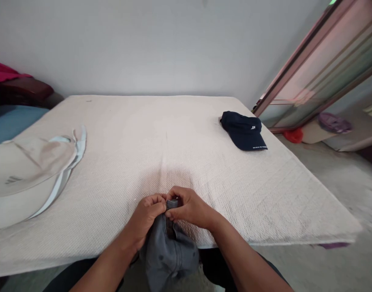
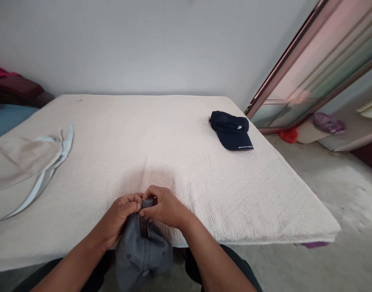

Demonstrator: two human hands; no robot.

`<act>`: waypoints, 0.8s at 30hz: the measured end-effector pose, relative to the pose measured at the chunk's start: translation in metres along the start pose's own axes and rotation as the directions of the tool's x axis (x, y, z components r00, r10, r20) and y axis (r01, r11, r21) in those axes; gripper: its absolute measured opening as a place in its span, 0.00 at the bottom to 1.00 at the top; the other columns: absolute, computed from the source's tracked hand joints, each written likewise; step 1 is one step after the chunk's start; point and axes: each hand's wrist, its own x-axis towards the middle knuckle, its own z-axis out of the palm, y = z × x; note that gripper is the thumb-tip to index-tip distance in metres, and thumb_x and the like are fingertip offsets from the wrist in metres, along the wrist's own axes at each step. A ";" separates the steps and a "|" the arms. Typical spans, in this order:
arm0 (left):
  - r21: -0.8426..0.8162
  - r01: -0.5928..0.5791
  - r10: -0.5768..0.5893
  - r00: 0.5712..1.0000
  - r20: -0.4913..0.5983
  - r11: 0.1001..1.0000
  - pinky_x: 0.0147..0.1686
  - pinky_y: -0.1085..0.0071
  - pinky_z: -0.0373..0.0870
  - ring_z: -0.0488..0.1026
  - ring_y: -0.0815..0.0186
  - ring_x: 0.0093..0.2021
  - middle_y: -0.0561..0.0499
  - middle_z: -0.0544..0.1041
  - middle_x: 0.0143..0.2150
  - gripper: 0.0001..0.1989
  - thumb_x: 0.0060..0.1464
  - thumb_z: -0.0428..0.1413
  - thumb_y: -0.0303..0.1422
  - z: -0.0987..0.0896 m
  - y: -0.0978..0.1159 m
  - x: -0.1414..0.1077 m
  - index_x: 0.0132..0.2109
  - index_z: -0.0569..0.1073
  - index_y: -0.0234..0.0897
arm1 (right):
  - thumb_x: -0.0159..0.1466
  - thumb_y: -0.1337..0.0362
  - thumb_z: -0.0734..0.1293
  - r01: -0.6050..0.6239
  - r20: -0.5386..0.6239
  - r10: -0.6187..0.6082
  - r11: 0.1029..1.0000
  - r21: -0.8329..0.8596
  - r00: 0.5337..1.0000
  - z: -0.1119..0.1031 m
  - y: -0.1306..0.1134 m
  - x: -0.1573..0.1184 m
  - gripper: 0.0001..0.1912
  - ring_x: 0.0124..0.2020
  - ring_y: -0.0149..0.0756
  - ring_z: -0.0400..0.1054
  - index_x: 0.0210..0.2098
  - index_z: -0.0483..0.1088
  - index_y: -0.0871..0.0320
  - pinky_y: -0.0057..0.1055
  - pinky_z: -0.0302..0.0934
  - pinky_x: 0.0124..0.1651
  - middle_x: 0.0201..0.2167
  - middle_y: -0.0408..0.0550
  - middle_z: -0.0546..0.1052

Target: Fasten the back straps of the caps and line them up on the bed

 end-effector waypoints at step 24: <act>0.020 0.059 -0.060 0.997 0.045 0.998 0.26 0.73 0.62 0.68 0.69 0.23 0.51 0.72 0.21 0.04 0.43 0.57 0.25 -0.002 0.003 -0.001 0.23 0.70 0.33 | 0.58 0.67 0.67 0.076 0.028 -0.074 0.996 -0.051 0.997 0.001 -0.009 -0.006 0.05 0.26 0.29 0.68 0.36 0.68 0.57 0.27 0.63 0.30 0.24 0.40 0.71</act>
